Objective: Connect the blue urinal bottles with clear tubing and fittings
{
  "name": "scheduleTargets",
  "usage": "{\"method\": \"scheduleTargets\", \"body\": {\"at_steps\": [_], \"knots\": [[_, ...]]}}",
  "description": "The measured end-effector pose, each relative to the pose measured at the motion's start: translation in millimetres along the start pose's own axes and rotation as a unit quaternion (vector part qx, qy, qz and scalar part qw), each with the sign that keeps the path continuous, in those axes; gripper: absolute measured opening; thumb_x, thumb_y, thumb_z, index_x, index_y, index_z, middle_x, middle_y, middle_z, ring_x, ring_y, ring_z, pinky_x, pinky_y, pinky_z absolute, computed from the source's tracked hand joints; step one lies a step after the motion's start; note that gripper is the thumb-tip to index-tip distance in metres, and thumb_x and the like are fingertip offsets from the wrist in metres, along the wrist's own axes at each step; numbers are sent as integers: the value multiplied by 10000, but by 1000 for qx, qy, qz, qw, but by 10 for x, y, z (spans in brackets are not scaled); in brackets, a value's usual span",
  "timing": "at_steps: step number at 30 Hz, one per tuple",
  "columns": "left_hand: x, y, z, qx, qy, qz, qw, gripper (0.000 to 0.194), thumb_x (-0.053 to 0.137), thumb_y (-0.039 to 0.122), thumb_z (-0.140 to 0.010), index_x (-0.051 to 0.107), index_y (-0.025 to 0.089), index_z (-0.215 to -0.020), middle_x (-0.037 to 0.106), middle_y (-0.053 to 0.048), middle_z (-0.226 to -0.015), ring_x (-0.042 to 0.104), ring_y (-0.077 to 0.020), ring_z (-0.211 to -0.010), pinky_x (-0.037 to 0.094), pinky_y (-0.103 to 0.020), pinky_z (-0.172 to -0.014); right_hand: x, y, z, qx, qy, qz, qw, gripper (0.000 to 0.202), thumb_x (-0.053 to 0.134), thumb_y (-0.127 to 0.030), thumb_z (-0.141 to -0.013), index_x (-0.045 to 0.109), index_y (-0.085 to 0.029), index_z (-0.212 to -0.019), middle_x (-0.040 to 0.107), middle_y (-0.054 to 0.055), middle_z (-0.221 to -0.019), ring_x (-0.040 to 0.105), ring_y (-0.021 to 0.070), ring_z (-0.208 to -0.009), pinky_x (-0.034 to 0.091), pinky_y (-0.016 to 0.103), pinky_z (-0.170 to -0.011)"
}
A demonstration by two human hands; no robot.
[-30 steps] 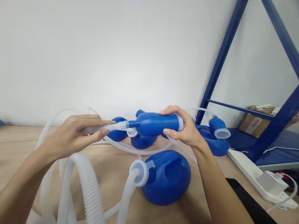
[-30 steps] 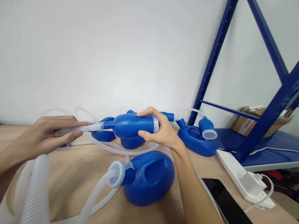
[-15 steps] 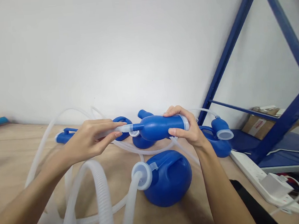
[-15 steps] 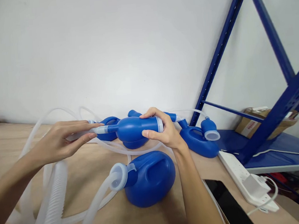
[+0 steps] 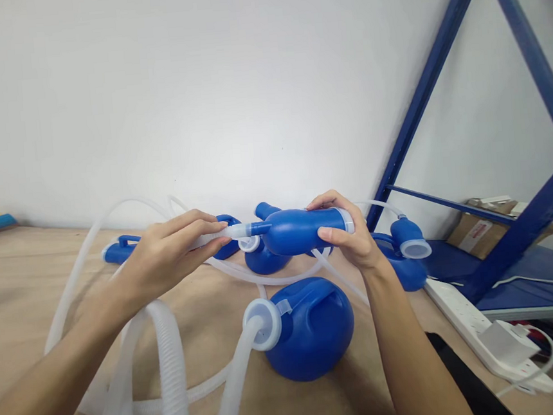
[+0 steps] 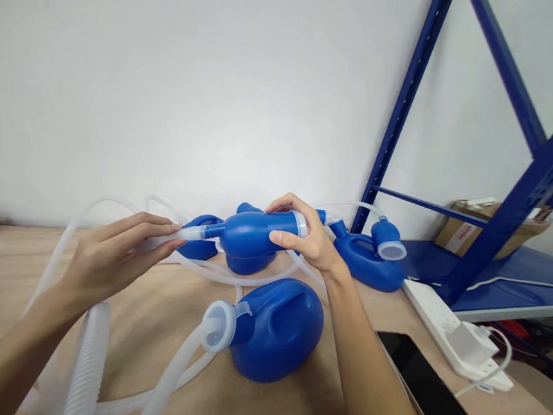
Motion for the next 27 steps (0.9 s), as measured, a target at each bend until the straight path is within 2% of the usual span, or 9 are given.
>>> {"method": "scheduleTargets", "body": {"at_steps": [6,8,11,14,21,24,27], "knots": [[0,38,77,83,-6,-132,988,192,655,102,-949,693,190,-1115,784,-33,-962,736,-135,-744,556,-218,-592,18,59,-23,25,10,-20,999,434,816,-519,-666,708,-250,-989,678,44,-989,628,270,-920,509,357,-718],[1,45,85,95,-2,-140,986,231,706,143,-937,677,167,-1165,784,-53,-991,731,-134,-731,563,-234,-612,19,62,-26,48,24,-45,998,406,795,-487,-659,701,-241,-969,670,46,-976,620,247,-847,499,330,-632],[16,56,76,89,19,-149,985,295,779,210,-898,674,169,-1171,787,-45,-953,713,-128,-654,567,-251,-618,35,58,-20,98,31,-93,990,400,777,-453,-637,684,-234,-959,652,38,-947,576,188,-676,446,285,-480],[42,81,63,79,19,-153,985,227,751,179,-918,674,196,-1131,792,-24,-922,718,-120,-647,563,-234,-607,59,39,-15,116,24,-118,986,397,779,-424,-624,680,-226,-953,632,24,-909,542,148,-579,405,255,-396],[19,198,19,82,78,-144,983,180,726,101,-914,686,232,-1030,798,5,-853,746,-128,-681,593,-228,-617,109,1,-28,124,20,-144,981,392,759,-420,-598,677,-210,-918,611,15,-819,558,148,-530,390,245,-348],[31,200,14,84,83,-123,985,184,740,90,-901,694,214,-1029,794,-5,-832,749,-135,-679,595,-231,-605,112,0,-31,127,23,-151,980,389,753,-425,-598,678,-209,-912,604,9,-798,548,142,-497,382,246,-331],[53,169,27,72,64,-106,990,211,763,148,-906,692,218,-1092,797,-5,-854,735,-123,-646,587,-224,-595,109,0,-32,130,27,-147,980,389,742,-440,-607,668,-209,-912,606,9,-794,532,130,-469,381,244,-322]]}}
Point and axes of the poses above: each hand's wrist, its own z-axis away from the middle knuckle, its own x-axis out of the palm, y = z × x, the point moved 3 cm from there along -z, towards the middle knuckle
